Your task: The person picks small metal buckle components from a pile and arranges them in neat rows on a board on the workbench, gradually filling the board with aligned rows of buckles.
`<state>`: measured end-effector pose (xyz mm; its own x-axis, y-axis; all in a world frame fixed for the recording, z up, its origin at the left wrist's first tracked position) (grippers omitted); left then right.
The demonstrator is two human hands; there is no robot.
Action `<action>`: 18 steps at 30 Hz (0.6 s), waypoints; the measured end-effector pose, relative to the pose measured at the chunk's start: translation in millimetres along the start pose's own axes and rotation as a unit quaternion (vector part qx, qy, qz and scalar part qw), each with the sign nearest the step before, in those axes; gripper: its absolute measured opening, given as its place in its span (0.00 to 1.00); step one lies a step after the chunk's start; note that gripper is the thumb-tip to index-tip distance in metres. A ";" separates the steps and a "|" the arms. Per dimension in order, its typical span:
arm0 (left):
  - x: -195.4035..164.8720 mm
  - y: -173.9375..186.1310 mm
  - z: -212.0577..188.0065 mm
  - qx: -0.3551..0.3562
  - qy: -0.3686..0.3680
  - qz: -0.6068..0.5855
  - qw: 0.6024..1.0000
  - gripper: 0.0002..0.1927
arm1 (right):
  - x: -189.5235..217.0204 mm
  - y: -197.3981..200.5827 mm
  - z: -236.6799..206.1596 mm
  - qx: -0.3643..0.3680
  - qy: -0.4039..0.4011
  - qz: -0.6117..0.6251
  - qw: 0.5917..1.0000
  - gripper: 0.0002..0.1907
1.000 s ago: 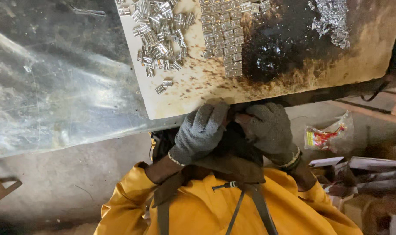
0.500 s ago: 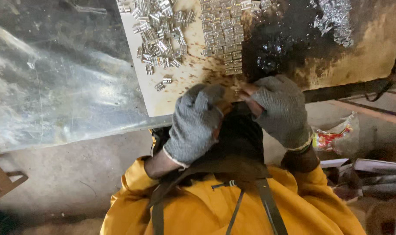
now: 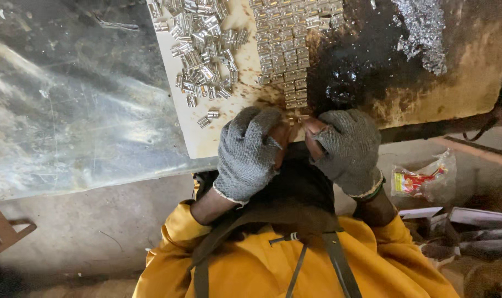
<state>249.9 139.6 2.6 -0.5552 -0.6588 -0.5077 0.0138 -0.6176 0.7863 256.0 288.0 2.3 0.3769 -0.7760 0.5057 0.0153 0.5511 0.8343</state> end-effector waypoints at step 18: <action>11.8 18.1 -1.5 0.012 -0.003 -0.111 0.994 0.22 | 10.4 5.9 -2.8 -0.062 -0.028 0.038 0.997 0.21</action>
<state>244.8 120.0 10.4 -0.5468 -0.5052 -0.6677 -0.1299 -0.7366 0.6638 262.6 284.0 11.8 0.3296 -0.7444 0.5807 0.1051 0.6402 0.7610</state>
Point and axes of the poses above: each hand's wrist, its own z-axis towards the middle knuckle, its own y-axis out of the back of the hand, x = y × z, the point moved 9 cm from there along z, towards the middle knuckle, and after that the axes turned 3 degrees about z, right-handed, at the moved point
